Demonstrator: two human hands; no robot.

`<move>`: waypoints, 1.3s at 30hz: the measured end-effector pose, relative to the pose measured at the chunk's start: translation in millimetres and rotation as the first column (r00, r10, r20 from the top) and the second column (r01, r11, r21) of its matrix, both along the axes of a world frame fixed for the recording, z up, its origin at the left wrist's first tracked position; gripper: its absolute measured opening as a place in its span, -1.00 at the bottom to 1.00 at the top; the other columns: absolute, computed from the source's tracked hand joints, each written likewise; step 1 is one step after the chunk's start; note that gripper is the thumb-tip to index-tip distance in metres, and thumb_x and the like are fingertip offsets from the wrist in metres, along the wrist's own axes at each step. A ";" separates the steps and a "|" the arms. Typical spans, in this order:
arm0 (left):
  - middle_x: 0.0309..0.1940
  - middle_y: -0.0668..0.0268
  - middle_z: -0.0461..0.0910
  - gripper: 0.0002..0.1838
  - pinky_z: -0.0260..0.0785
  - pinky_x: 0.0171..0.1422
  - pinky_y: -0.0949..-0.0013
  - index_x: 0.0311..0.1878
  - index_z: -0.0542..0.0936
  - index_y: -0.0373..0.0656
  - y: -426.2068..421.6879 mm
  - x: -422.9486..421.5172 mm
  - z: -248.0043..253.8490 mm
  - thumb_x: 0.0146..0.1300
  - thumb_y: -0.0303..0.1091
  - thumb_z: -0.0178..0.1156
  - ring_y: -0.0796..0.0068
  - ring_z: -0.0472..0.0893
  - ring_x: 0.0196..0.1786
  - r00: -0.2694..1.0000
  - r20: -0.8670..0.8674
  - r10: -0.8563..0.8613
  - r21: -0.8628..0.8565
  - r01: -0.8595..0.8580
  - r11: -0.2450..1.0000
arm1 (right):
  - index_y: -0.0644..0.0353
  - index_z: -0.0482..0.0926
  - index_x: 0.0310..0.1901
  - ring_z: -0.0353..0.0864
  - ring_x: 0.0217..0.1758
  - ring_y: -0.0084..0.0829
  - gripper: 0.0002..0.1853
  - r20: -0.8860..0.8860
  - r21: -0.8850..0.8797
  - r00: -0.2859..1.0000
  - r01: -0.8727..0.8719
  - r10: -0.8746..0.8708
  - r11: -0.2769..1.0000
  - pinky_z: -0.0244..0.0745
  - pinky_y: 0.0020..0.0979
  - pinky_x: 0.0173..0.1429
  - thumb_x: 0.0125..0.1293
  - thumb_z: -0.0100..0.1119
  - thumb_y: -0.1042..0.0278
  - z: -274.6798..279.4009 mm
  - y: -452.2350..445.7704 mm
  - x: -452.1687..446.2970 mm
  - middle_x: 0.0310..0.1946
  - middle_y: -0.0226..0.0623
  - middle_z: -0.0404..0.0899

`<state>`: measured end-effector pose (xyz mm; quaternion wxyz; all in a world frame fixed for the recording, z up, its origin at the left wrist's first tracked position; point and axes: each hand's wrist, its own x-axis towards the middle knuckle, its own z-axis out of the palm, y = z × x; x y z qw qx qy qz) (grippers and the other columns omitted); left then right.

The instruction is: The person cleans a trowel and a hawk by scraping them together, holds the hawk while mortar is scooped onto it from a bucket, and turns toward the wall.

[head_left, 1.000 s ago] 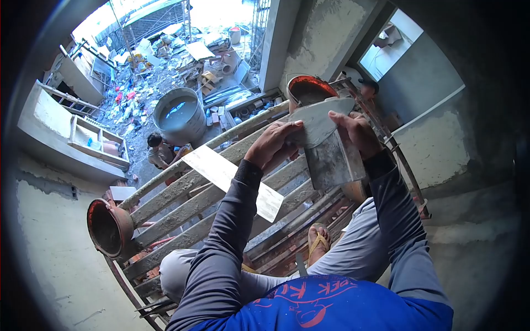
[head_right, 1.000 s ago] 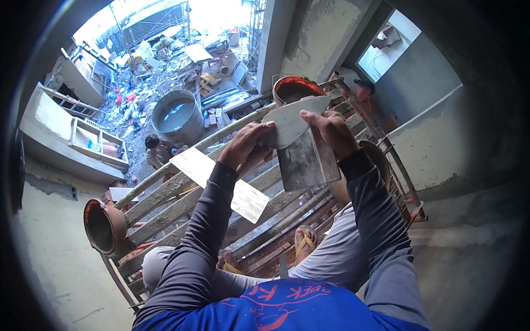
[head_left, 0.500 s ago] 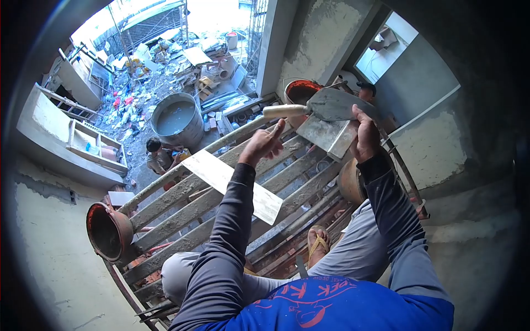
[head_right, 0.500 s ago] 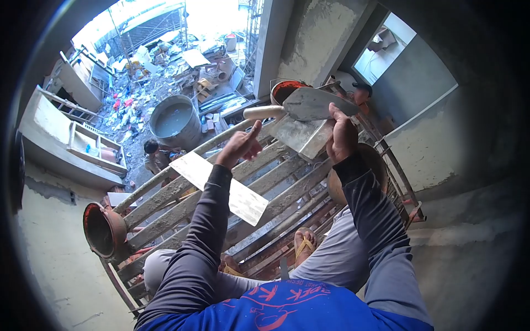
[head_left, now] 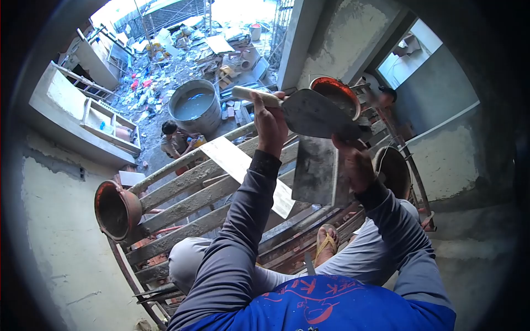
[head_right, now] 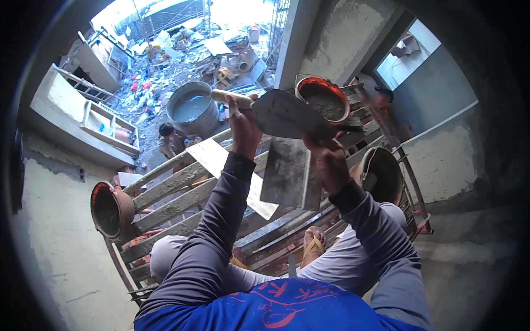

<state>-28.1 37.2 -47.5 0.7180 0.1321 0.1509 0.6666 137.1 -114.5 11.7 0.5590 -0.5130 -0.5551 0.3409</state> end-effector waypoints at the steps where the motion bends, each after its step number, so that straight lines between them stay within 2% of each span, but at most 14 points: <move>1: -0.16 0.16 0.54 -0.36 0.47 0.06 0.23 0.05 0.35 -0.20 0.6 -6.2 5.6 0.47 0.30 -0.17 0.30 0.56 -0.12 0.997 -0.005 0.079 -0.057 -0.079 0.995 | 0.28 0.55 0.09 0.53 0.03 -0.53 -0.66 0.026 0.010 0.999 -0.020 0.020 1.000 0.40 -0.45 0.19 0.31 0.26 0.42 -1.0 0.3 2.5 0.01 -0.31 0.57; 3: -0.38 0.33 0.37 -0.42 0.45 -0.25 0.39 0.03 0.32 -0.13 9.7 -25.8 5.6 0.45 0.29 -0.09 0.45 0.44 -0.37 0.993 0.068 0.097 -0.183 -0.083 0.980 | 0.29 0.48 0.16 0.50 0.11 -0.46 -0.55 -0.211 -0.242 0.972 0.050 -0.103 0.969 0.38 -0.44 0.24 0.22 0.29 0.47 4.0 9.6 10.2 0.08 -0.27 0.49; 7: -0.47 0.41 0.28 -0.46 0.35 -0.42 0.50 0.01 0.30 -0.04 21.2 -55.2 -1.3 0.39 0.28 0.03 0.55 0.37 -0.48 0.993 0.084 0.078 -0.192 -0.061 0.980 | 0.25 0.09 0.45 0.27 0.43 -0.29 -0.17 0.288 0.192 0.910 0.251 -0.299 0.949 0.23 -0.30 0.46 0.12 0.22 0.61 37.1 14.6 28.1 0.41 -0.06 0.15; 9: -0.48 0.43 0.27 -0.45 0.34 -0.41 0.51 0.01 0.30 -0.04 16.7 -59.1 0.7 0.38 0.28 0.04 0.56 0.36 -0.49 0.997 0.069 0.017 -0.140 -0.007 0.990 | 0.28 0.18 0.41 0.44 0.31 -0.33 -0.24 0.207 0.247 0.901 0.330 -0.382 0.911 0.37 -0.33 0.37 0.14 0.23 0.59 75.0 6.2 8.3 0.29 -0.05 0.35; 12: -0.53 0.50 0.24 -0.52 0.30 -0.44 0.53 -0.10 0.31 -0.03 16.6 -51.7 -2.0 0.38 0.23 0.09 0.65 0.33 -0.52 0.991 0.131 -0.036 -0.080 0.047 0.996 | 0.31 0.31 0.30 0.62 0.07 -0.38 -0.38 0.081 -0.190 0.987 0.150 -0.137 0.970 0.50 -0.35 0.23 0.17 0.24 0.58 80.7 -2.3 12.5 0.05 -0.12 0.57; 15: -0.58 0.53 0.20 -0.58 0.27 -0.46 0.54 -0.21 0.31 0.00 14.8 -39.7 4.4 0.38 0.14 0.16 0.69 0.31 -0.54 0.983 0.173 -0.057 -0.061 0.069 0.996 | 0.33 0.42 0.19 0.69 -0.12 -0.37 -0.49 0.381 -0.140 0.924 0.038 0.019 0.989 0.57 -0.32 0.14 0.18 0.28 0.55 52.6 -3.2 -1.9 -0.15 -0.18 0.66; 18: -0.60 0.55 0.18 -0.61 0.25 -0.44 0.55 -0.29 0.31 0.02 13.8 -44.2 13.6 0.38 0.07 0.21 0.70 0.30 -0.55 0.987 0.144 -0.074 -0.058 0.084 0.995 | 0.36 0.43 0.16 0.69 -0.12 -0.34 -0.51 0.102 -0.293 0.992 -0.045 0.078 0.955 0.56 -0.29 0.13 0.17 0.30 0.51 56.9 1.9 3.8 -0.12 -0.14 0.65; 23: -0.59 0.58 0.17 -0.57 0.22 -0.38 0.55 -0.38 0.29 0.06 3.7 -28.2 24.4 0.38 0.12 0.19 0.72 0.29 -0.53 0.999 0.005 -0.047 0.094 0.046 0.994 | 0.39 0.50 0.05 0.68 -0.03 -0.32 -0.57 0.787 0.169 0.617 -0.191 -0.016 0.967 0.55 -0.33 0.16 0.12 0.35 0.52 12.8 11.1 16.6 -0.11 -0.10 0.66; 25: -0.58 0.58 0.16 -0.55 0.21 -0.36 0.55 -0.38 0.28 0.07 4.4 -19.8 16.6 0.37 0.17 0.17 0.72 0.29 -0.50 0.993 0.041 -0.108 0.101 0.103 0.989 | 0.39 0.54 0.00 0.69 -0.01 -0.31 -0.60 0.083 -0.211 0.988 -0.112 0.132 0.971 0.55 -0.33 0.16 0.11 0.36 0.52 43.9 5.1 -22.4 -0.09 -0.08 0.66; 28: -0.56 0.59 0.15 -0.53 0.20 -0.33 0.55 -0.39 0.28 0.07 2.1 -20.5 19.5 0.35 0.21 0.15 0.72 0.29 -0.47 0.987 -0.044 -0.156 0.082 0.159 0.984 | 0.40 0.56 -0.01 0.70 -0.10 -0.39 -0.63 0.629 0.081 0.771 -0.195 0.102 0.977 0.56 -0.41 0.12 0.11 0.32 0.52 44.6 11.2 11.0 -0.11 -0.18 0.68; 30: -0.57 0.58 0.14 -0.53 0.21 -0.33 0.56 -0.39 0.28 0.07 5.2 -25.4 23.5 0.34 0.22 0.16 0.72 0.28 -0.49 0.981 -0.104 -0.163 0.098 0.173 0.980 | 0.40 0.55 0.00 0.71 -0.17 -0.39 -0.62 0.121 -0.251 0.992 0.010 0.021 0.968 0.57 -0.42 0.09 0.13 0.32 0.51 61.4 4.0 9.8 -0.16 -0.20 0.69; 33: -0.56 0.55 0.13 -0.48 0.17 -0.33 0.58 -0.39 0.25 0.05 2.1 -21.5 23.6 0.35 0.28 0.10 0.69 0.25 -0.50 0.978 -0.070 -0.197 0.040 0.201 0.979 | 0.40 0.55 0.01 0.71 -0.16 -0.40 -0.62 0.583 0.043 0.806 -0.158 0.104 0.986 0.60 -0.40 0.05 0.13 0.32 0.50 40.6 10.8 12.4 -0.16 -0.20 0.69; 34: -0.56 0.55 0.13 -0.48 0.17 -0.34 0.58 -0.39 0.25 0.05 1.6 -17.1 21.0 0.34 0.28 0.10 0.69 0.25 -0.50 0.979 -0.058 -0.195 0.030 0.197 0.980 | 0.40 0.57 -0.02 0.72 -0.15 -0.44 -0.66 0.176 -0.027 0.981 -0.079 0.083 0.996 0.61 -0.40 0.01 0.16 0.32 0.48 29.4 10.6 -9.7 -0.14 -0.17 0.70; 39: -0.58 0.57 0.13 -0.48 0.18 -0.36 0.57 -0.39 0.24 0.05 8.7 -10.6 -3.5 0.34 0.29 0.10 0.71 0.25 -0.51 0.987 -0.066 -0.150 0.014 0.151 0.988 | 0.39 0.60 -0.12 0.72 -0.12 -0.44 -0.74 0.220 -0.191 0.974 -0.017 0.060 0.982 0.62 -0.39 -0.02 0.17 0.31 0.49 56.8 10.4 -5.2 -0.12 -0.14 0.70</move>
